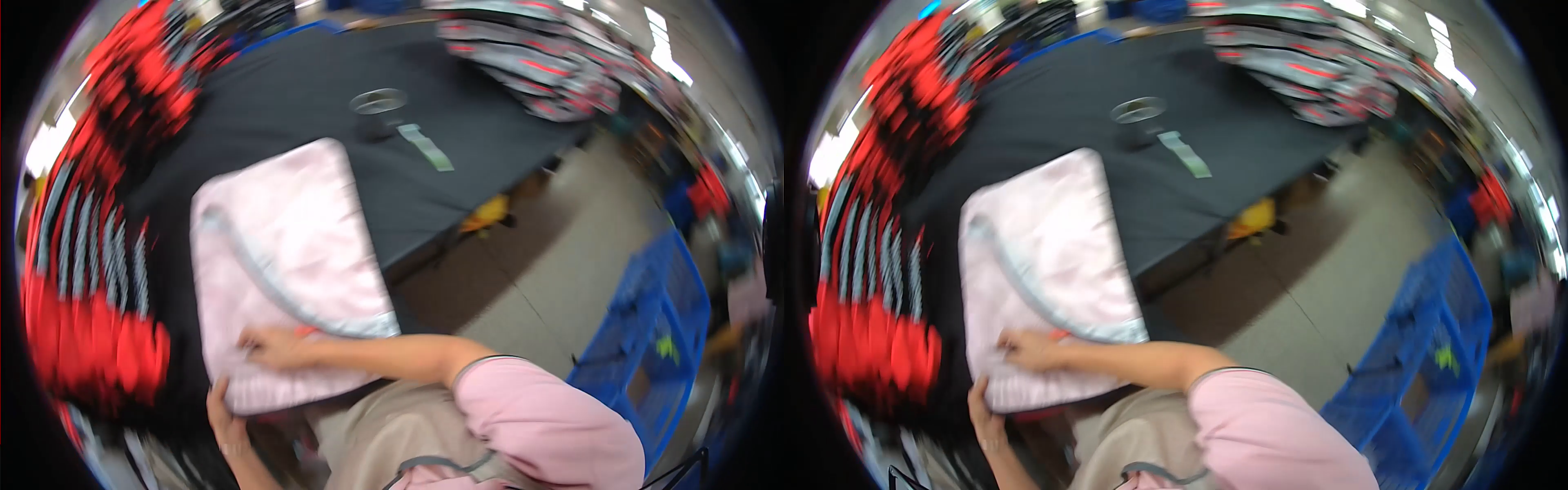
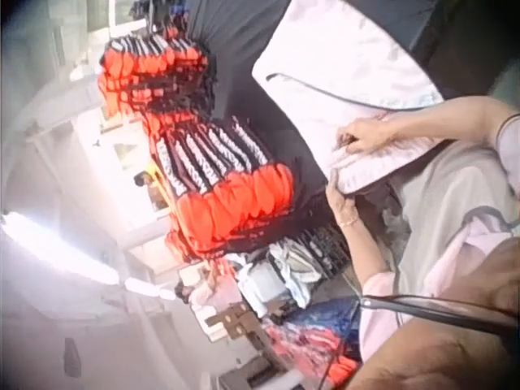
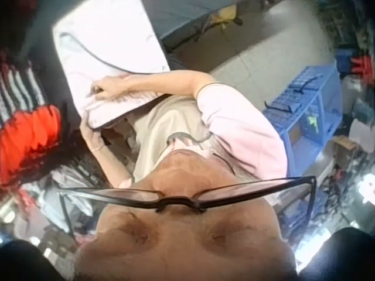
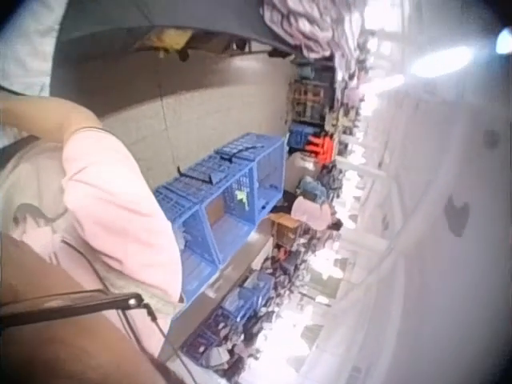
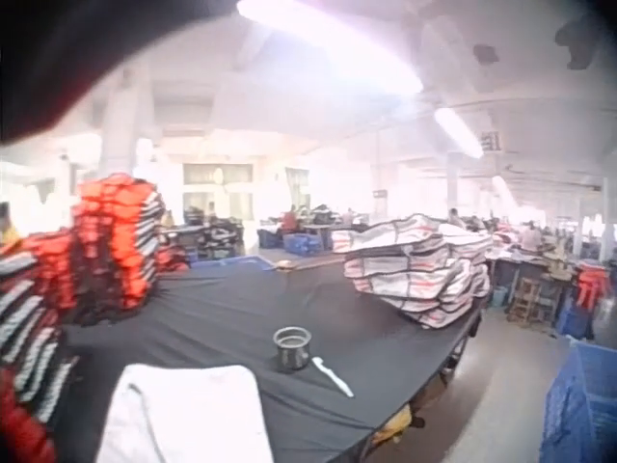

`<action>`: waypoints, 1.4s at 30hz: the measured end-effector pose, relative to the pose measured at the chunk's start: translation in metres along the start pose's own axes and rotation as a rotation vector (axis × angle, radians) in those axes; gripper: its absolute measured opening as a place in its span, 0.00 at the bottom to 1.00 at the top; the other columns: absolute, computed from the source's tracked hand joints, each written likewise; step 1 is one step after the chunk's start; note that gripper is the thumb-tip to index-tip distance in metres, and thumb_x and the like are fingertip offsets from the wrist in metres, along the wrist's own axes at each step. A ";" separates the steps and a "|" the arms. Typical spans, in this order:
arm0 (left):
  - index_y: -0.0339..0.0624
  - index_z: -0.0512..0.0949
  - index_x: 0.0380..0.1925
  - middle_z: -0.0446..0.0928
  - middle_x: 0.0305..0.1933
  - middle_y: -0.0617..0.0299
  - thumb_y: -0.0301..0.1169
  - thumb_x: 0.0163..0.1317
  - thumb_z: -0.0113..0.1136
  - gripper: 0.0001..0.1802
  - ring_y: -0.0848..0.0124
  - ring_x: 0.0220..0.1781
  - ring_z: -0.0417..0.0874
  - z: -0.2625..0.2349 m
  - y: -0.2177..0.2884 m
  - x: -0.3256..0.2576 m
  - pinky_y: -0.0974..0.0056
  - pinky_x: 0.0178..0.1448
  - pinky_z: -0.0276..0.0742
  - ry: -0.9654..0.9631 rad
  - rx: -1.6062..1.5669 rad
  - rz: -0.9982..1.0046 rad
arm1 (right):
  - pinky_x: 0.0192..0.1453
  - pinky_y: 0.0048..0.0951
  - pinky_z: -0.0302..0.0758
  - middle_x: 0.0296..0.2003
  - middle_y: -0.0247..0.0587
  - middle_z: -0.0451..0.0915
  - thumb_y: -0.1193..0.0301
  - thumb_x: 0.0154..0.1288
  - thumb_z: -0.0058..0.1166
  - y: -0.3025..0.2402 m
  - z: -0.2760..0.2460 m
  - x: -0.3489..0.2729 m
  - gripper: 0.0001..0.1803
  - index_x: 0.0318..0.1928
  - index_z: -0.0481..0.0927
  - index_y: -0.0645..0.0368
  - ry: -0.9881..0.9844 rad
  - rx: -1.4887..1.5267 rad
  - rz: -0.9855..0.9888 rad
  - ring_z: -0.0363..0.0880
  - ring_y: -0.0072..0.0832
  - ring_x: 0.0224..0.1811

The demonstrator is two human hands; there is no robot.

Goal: Inspecting and cleaning red backpacks and pink laptop sleeves using scissors and a toothbrush.

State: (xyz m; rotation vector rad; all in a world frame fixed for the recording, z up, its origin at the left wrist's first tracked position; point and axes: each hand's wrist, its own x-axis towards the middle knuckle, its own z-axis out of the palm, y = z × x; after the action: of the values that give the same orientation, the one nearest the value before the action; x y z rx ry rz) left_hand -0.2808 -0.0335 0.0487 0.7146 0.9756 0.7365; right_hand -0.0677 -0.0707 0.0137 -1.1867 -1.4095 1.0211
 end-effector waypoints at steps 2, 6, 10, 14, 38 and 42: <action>0.30 0.72 0.55 0.80 0.50 0.52 0.27 0.59 0.61 0.23 0.61 0.47 0.83 -0.012 -0.010 0.007 0.57 0.54 0.80 0.049 -0.032 0.015 | 0.67 0.38 0.69 0.58 0.55 0.76 0.66 0.65 0.53 -0.020 -0.016 -0.005 0.25 0.60 0.72 0.64 -0.044 -0.084 0.121 0.75 0.42 0.61; 0.30 0.75 0.52 0.81 0.48 0.54 0.29 0.58 0.65 0.22 0.65 0.46 0.84 -0.015 -0.020 -0.011 0.60 0.53 0.80 0.052 -0.175 -0.009 | 0.55 0.28 0.71 0.40 0.36 0.75 0.57 0.78 0.37 -0.025 -0.042 -0.019 0.26 0.64 0.70 0.63 0.039 -0.136 -0.086 0.74 0.29 0.42; 0.31 0.77 0.49 0.82 0.47 0.55 0.30 0.59 0.65 0.20 0.66 0.45 0.84 -0.010 -0.025 -0.018 0.62 0.52 0.80 -0.035 -0.290 -0.005 | 0.48 0.22 0.71 0.36 0.35 0.76 0.64 0.75 0.46 -0.058 -0.048 -0.024 0.21 0.62 0.74 0.60 0.000 -0.166 0.084 0.73 0.21 0.39; 0.31 0.77 0.50 0.82 0.47 0.56 0.29 0.55 0.69 0.23 0.68 0.46 0.84 -0.003 -0.016 -0.028 0.63 0.54 0.78 -0.079 -0.231 0.003 | 0.44 0.25 0.75 0.35 0.42 0.81 0.71 0.68 0.56 -0.073 -0.033 -0.025 0.16 0.54 0.77 0.64 0.058 -0.243 0.111 0.78 0.25 0.35; 0.30 0.75 0.52 0.82 0.47 0.56 0.22 0.45 0.74 0.31 0.70 0.46 0.83 -0.005 -0.031 -0.028 0.64 0.55 0.79 -0.202 -0.107 0.125 | 0.36 0.34 0.72 0.32 0.40 0.79 0.75 0.52 0.67 -0.071 -0.002 -0.044 0.14 0.40 0.80 0.60 -0.010 -0.697 -0.381 0.74 0.37 0.31; 0.30 0.75 0.52 0.82 0.47 0.56 0.22 0.46 0.74 0.31 0.70 0.46 0.83 -0.003 -0.030 -0.029 0.64 0.55 0.79 -0.189 -0.100 0.136 | 0.36 0.35 0.72 0.32 0.40 0.79 0.74 0.51 0.67 -0.075 -0.003 -0.042 0.14 0.40 0.80 0.60 -0.022 -0.812 -0.455 0.75 0.37 0.32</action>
State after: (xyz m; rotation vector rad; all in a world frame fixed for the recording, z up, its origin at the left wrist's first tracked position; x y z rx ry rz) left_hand -0.2872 -0.0734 0.0368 0.7530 0.7192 0.8151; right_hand -0.0753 -0.1250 0.0803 -1.3011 -2.0782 0.1177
